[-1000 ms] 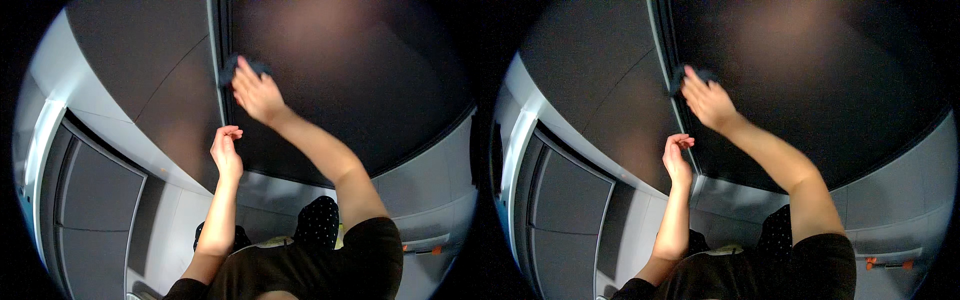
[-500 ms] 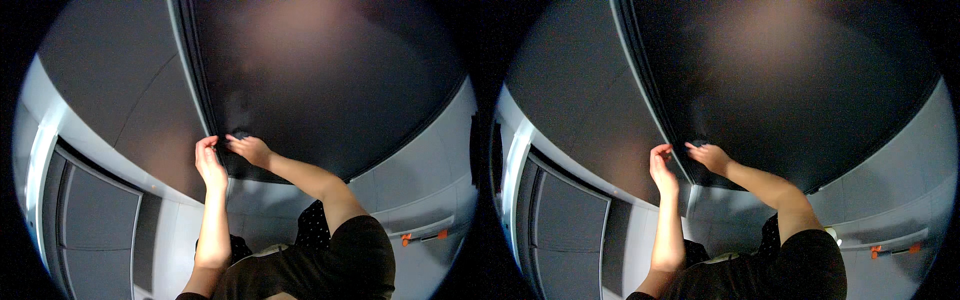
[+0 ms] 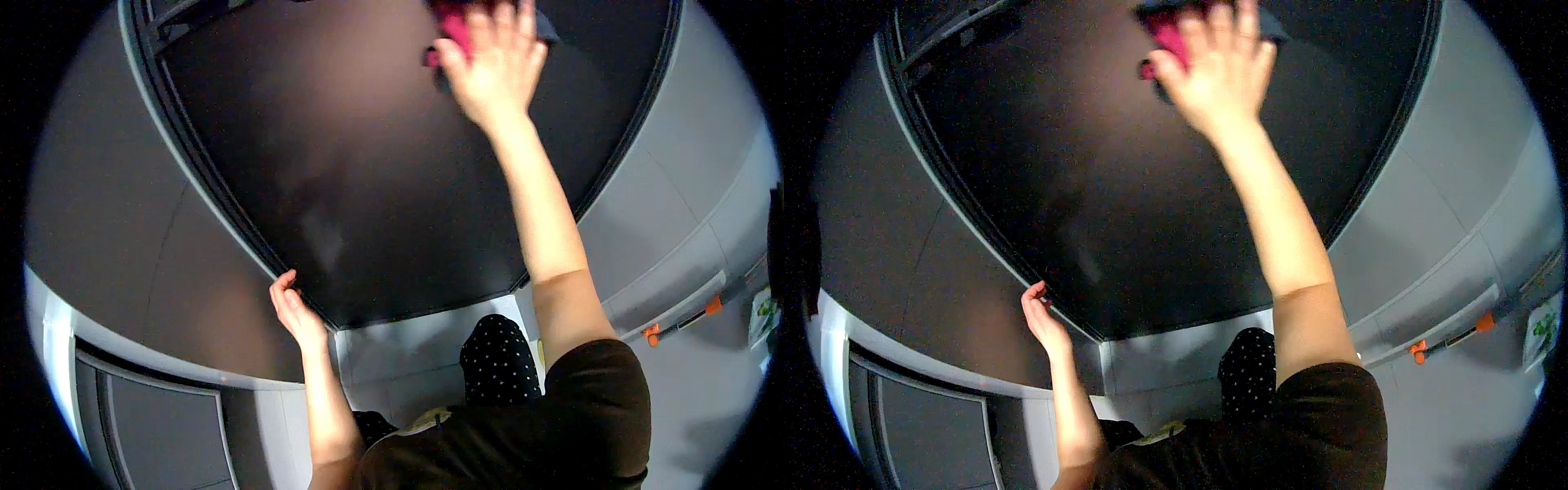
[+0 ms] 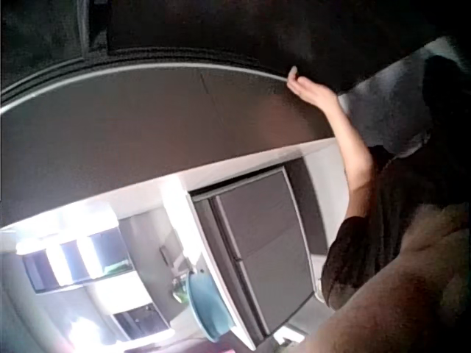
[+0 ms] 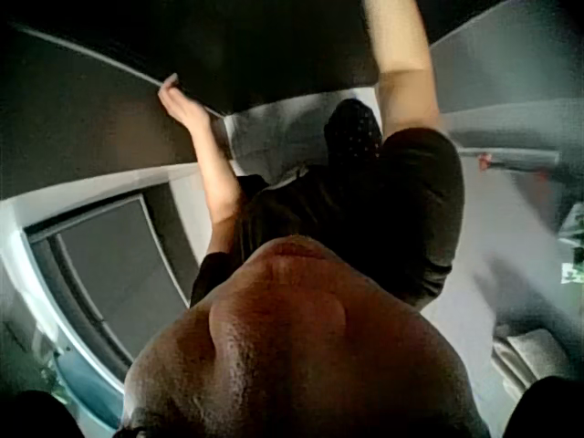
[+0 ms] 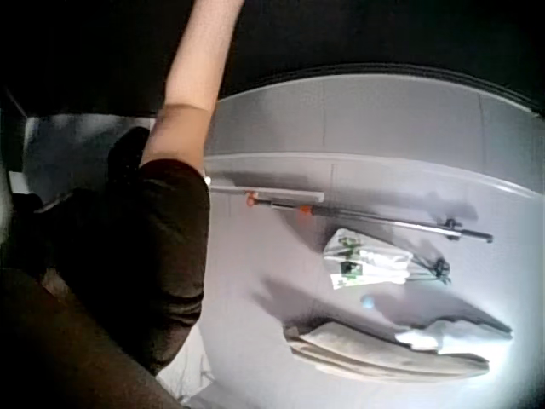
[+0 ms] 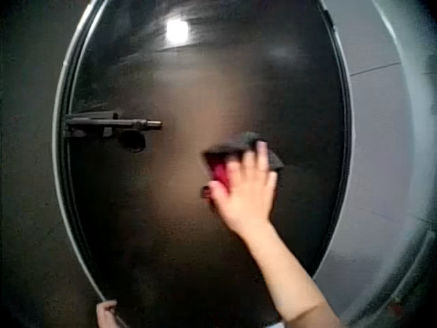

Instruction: The person wipes the upper frame and surface of a bathroom door with a cloth, rinses the cloth in a basin of water, and then continues to wipe the middle and lower sections of the door including the handle.

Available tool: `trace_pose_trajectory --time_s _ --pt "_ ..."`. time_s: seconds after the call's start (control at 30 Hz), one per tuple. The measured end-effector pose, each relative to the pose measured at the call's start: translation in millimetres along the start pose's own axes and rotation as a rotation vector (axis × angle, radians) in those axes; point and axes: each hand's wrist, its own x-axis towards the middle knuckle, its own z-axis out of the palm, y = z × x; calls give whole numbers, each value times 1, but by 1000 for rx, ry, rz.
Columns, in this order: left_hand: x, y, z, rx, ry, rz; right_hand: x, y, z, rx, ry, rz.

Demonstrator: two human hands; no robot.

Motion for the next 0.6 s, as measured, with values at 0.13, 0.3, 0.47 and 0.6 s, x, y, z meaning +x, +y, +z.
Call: trace_pose_trajectory --time_s 0.13,0.3,0.47,0.6 --pt "-1 0 8 9 -48 38 -42 99 44 300 86 244" --pt "-7 -4 10 1 -94 8 -119 155 75 273 -38 567" --pt "-5 -11 9 45 -131 50 -221 160 92 272 -94 888" --pt "-6 -12 8 10 -125 1 -313 129 101 311 -189 1136"
